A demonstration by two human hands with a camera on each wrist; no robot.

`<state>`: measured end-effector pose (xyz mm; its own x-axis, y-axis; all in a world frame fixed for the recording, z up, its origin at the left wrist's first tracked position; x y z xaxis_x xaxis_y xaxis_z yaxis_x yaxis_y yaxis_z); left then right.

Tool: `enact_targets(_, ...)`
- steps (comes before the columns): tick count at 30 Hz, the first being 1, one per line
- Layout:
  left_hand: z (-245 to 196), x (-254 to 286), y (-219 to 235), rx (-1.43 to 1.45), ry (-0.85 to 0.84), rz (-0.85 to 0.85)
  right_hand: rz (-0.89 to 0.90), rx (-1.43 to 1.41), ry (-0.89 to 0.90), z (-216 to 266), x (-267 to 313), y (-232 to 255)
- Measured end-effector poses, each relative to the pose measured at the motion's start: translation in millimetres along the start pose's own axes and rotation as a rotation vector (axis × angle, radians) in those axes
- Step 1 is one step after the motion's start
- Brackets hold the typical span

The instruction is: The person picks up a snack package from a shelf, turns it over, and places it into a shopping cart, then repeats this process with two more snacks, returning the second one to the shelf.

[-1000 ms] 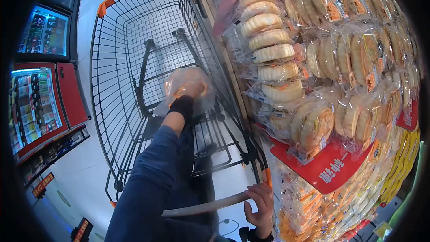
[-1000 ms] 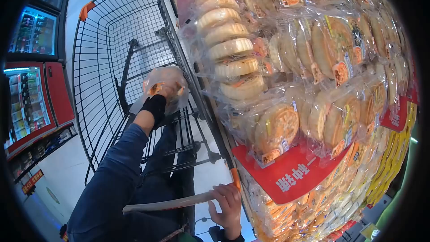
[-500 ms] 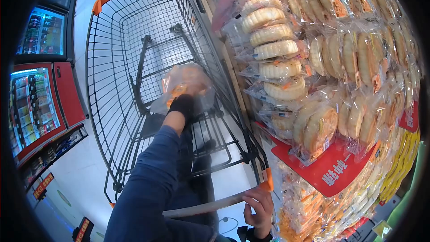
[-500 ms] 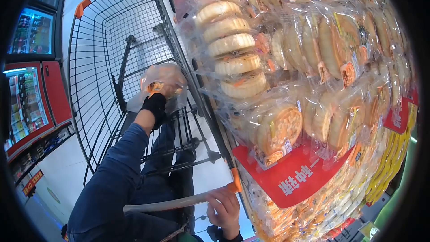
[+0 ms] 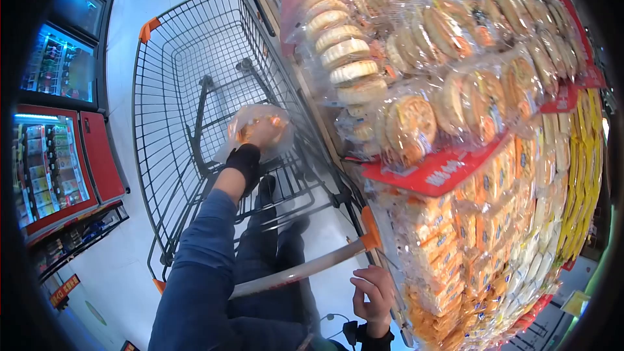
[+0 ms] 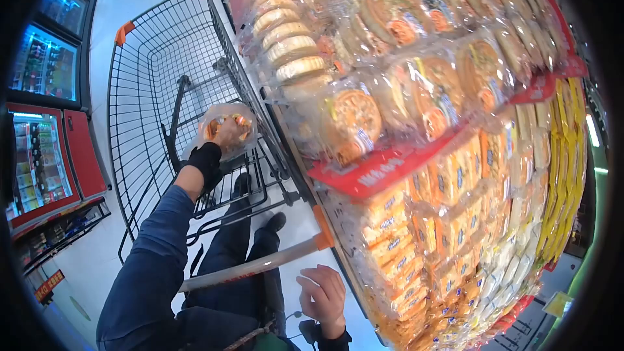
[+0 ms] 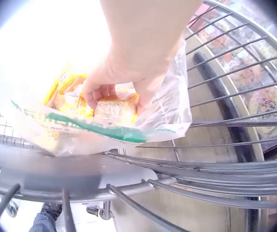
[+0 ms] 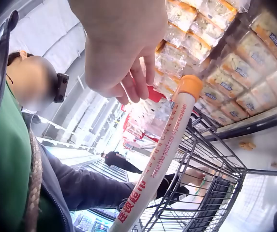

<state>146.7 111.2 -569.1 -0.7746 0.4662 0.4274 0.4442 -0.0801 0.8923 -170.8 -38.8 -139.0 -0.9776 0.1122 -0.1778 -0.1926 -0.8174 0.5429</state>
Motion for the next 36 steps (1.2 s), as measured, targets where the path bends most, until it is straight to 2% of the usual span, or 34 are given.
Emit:
enact_targets(2,-4.6,25.0,37.8,0.086,0.057,0.086,-0.013,-0.004,0.02,4.4,11.8,5.7)
enact_targets(5,-10.0,46.9,66.8,0.071,0.08,0.096,-0.033,-0.003,0.084,13.4,31.6,16.8)
enact_targets(8,-12.6,59.2,77.8,0.065,0.058,-0.077,-0.089,0.005,0.159,28.1,51.9,33.1)
enact_targets(11,-28.9,121.4,151.2,0.224,0.082,0.03,-0.144,-0.042,0.209,42.9,73.2,54.6)
enact_targets(12,-42.6,153.8,190.0,0.342,0.059,-0.071,-0.166,-0.045,0.235,49.5,79.6,61.5)
enact_targets(15,-69.9,201.8,245.9,0.365,0.051,-0.159,-0.191,-0.029,0.264,58.4,102.4,78.4)
enact_targets(16,-75.3,209.6,249.1,0.524,-0.041,-0.217,-0.207,-0.008,0.274,60.1,111.0,83.5)
enact_targets(17,-80.1,216.2,247.1,0.535,-0.107,-0.216,-0.225,-0.024,0.262,61.0,116.8,89.4)
enact_targets(19,-128.8,278.4,285.7,0.556,-0.238,-0.196,-0.255,-0.058,0.222,60.8,130.4,99.8)
enact_targets(23,-217.0,372.2,301.7,0.834,-0.56,-0.022,-0.3,-0.064,0.186,71.2,145.2,121.1)
enact_targets(25,-261.0,422.0,313.1,1.006,-0.695,0.131,-0.311,-0.219,0.142,72.3,152.5,129.6)
enact_targets(26,-272.3,434.3,308.7,0.975,-0.698,0.166,-0.317,-0.296,0.119,72.9,156.5,133.4)
enact_targets(29,-309.7,472.1,305.6,1.035,-0.802,0.3,-0.316,-0.322,0.225,95.8,159.8,145.9)
enact_targets(32,-330.5,484.4,294.8,0.941,-0.895,0.275,-0.251,-0.489,0.262,101.5,164.3,143.9)
enact_targets(35,-344.3,494.6,291.9,0.963,-0.894,0.28,-0.144,-0.394,0.305,105.5,170.9,138.9)
enact_targets(36,-347.5,498.5,293.4,0.956,-0.891,0.255,-0.116,-0.454,0.285,96.0,176.4,135.5)
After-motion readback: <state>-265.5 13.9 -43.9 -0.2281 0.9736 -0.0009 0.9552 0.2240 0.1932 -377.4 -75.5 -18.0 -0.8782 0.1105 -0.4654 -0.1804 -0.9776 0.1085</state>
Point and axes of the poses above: each hand's wrist, its own x-axis away from the middle knuckle, its own y-axis out of the back of the hand, z = x × y, the point moved 8 cm from there along -x, towards the middle knuckle, and after that the axes turned 14 degrees about -x, right-handed, at the moved point
